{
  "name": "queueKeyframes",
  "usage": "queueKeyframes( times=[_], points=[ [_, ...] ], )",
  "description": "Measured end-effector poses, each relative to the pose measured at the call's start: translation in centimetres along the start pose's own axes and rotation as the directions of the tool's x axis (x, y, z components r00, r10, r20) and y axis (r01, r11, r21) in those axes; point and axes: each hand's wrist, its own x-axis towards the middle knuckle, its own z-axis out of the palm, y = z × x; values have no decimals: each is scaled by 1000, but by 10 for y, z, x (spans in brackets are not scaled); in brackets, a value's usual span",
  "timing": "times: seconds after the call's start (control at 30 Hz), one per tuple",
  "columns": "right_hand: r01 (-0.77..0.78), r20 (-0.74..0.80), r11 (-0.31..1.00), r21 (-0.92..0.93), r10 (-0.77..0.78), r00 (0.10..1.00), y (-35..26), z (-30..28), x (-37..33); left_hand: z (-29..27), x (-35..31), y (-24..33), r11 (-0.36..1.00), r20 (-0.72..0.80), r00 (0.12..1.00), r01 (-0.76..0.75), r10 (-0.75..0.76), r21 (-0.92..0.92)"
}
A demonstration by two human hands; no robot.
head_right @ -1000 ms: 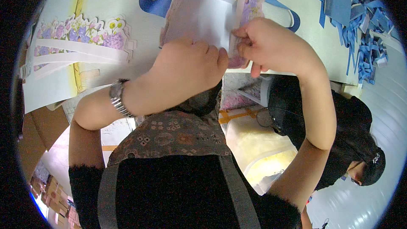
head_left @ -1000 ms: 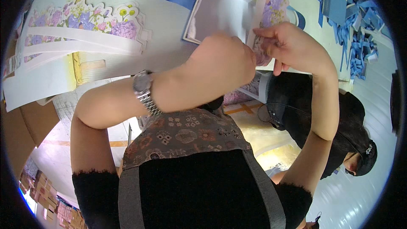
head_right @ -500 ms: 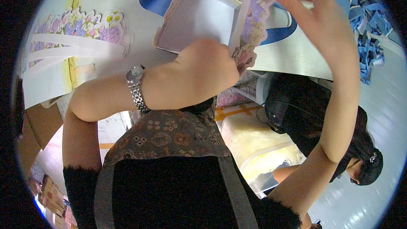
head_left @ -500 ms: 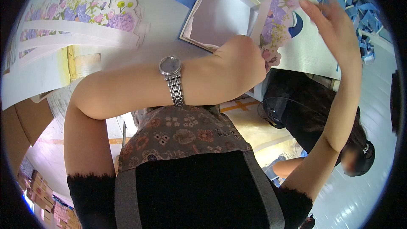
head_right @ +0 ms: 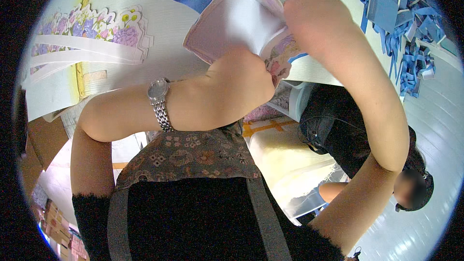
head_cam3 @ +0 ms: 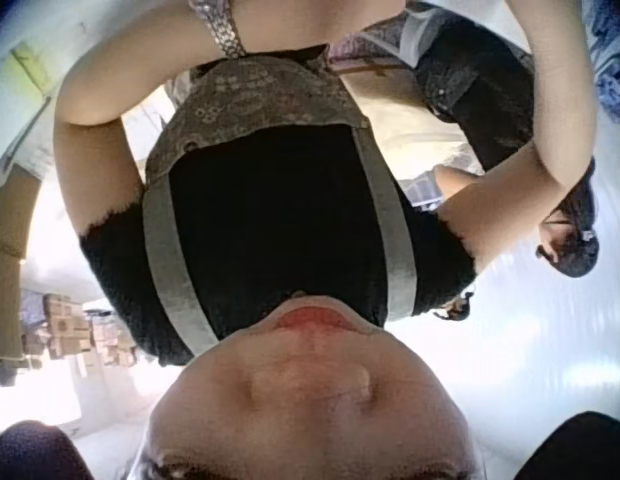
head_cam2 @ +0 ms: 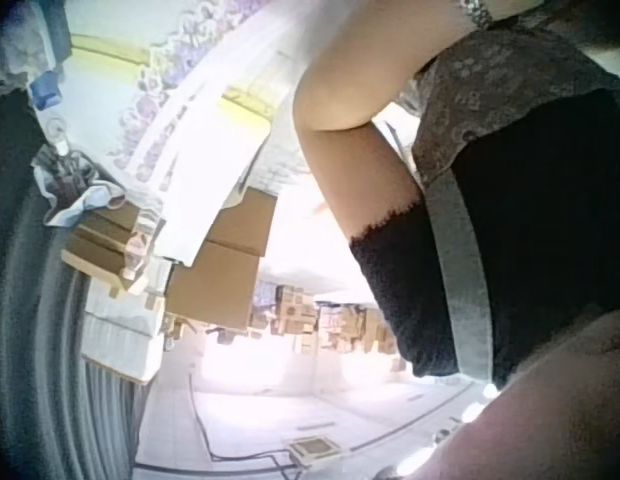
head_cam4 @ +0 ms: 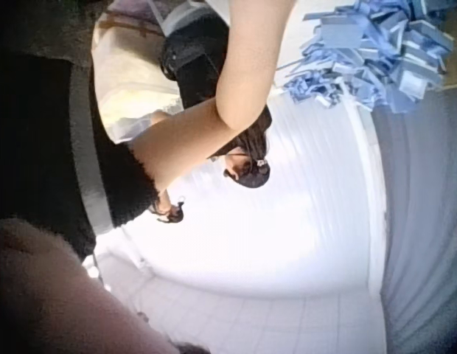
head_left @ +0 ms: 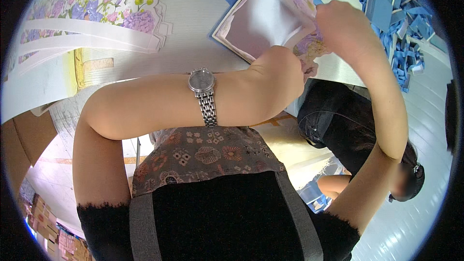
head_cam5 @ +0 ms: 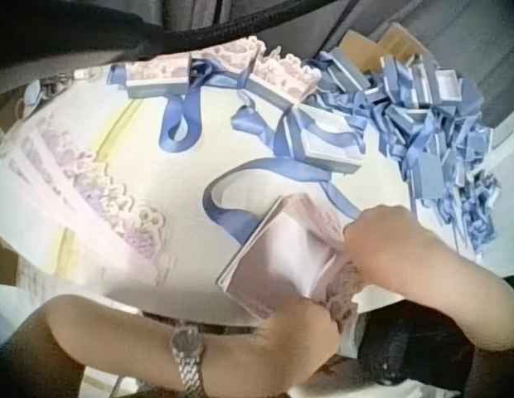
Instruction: The person assembles small decorative boxes by inserting floral-patterned paper inserts into white boxes and tying them with blue ribbons. The person handles the boxes and ribbons by hand, repeatedly placing inserts and securing ribbons on each unit.
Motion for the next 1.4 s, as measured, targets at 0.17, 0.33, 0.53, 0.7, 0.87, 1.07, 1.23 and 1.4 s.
queueKeyframes(
  times=[0.17, 0.33, 0.53, 0.7, 0.87, 1.07, 1.23, 1.4],
  points=[
    [-26, 149, 999, 20, 23, 989, 0, 10, 18, 13, -8, -3, 999, -242, 970, -30, 36, 28],
    [-167, -95, 952, 256, 197, 976, 20, 19, 13, 3, 2, 10, 963, -128, 963, 249, -236, 102],
    [-100, -31, 932, 347, 118, 993, 7, 30, 27, 23, 12, -13, 983, -347, 921, -145, 174, 110],
    [177, -452, 778, 602, 150, 879, -1, 32, 35, 13, 12, 1, 971, -272, 959, -8, 75, 240],
    [164, -552, 847, 505, 171, 816, -13, 63, 42, -42, -14, 1, 991, -182, 977, 99, -115, -93],
    [352, -498, 632, 691, 64, 865, -5, 54, 62, -14, -23, -100, 695, -370, 765, 136, -526, -706],
    [309, -526, 694, 650, 118, 842, -10, 50, 58, 12, -6, -100, 376, -160, 830, 63, -534, -924],
    [211, -446, 793, 572, 84, 891, 0, 48, 49, 20, -2, -100, 278, -107, 815, 68, -569, -958]
  ],
)
